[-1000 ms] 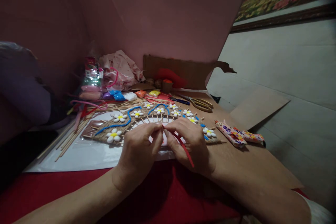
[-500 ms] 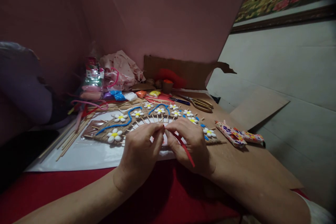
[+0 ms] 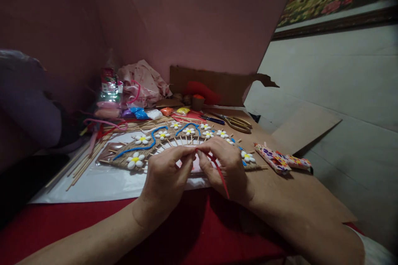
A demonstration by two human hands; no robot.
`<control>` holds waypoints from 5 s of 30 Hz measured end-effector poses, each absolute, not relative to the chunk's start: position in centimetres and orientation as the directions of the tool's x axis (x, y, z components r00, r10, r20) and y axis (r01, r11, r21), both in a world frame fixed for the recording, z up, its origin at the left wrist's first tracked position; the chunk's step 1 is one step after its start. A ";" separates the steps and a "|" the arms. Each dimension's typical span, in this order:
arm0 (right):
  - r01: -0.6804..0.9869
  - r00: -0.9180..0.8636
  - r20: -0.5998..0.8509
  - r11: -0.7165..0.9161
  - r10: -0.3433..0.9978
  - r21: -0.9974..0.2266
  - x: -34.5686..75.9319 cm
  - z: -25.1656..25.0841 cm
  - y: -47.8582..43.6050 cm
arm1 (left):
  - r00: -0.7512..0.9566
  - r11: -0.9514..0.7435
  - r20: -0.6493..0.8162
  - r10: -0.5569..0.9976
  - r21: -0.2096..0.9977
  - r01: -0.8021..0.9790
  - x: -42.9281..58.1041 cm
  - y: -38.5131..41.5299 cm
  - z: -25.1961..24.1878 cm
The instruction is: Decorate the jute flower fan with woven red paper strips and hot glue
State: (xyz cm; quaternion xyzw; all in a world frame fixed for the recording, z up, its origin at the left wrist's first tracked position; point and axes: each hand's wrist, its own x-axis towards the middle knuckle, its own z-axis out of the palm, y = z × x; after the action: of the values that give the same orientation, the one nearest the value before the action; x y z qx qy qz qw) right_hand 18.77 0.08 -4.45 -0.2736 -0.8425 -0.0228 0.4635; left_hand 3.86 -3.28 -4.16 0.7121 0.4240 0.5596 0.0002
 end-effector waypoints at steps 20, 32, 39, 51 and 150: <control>0.432 -0.419 0.803 0.871 0.423 -0.234 18.8 -4.3 0.0 | 0.018 -0.644 0.751 0.660 0.554 0.527 3.6 -2.9 -4.2; 0.439 -0.373 0.809 0.854 0.455 -0.278 18.7 -4.3 -0.5 | 0.001 -0.556 0.630 0.776 0.683 0.474 3.7 -3.3 -3.9; 0.410 -0.372 0.824 0.872 0.428 -0.268 18.7 -4.3 -0.3 | 0.026 -0.623 0.710 0.703 0.599 0.504 3.7 -3.2 -4.1; 0.400 -0.417 0.807 0.882 0.418 -0.249 18.7 -4.3 -0.3 | 0.047 -0.631 0.820 0.571 0.402 0.664 3.6 -3.1 -4.2; 0.410 -0.401 0.833 0.888 0.382 -0.210 18.6 -4.3 -0.4 | 0.065 -0.686 0.795 0.603 0.475 0.551 3.5 -3.4 -4.2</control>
State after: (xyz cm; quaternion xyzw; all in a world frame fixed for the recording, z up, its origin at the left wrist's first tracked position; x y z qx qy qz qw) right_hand 18.60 -0.39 -4.30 -0.2366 -0.8367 -0.0144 0.4937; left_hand 3.50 -3.39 -4.22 0.7294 0.3955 0.5576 0.0235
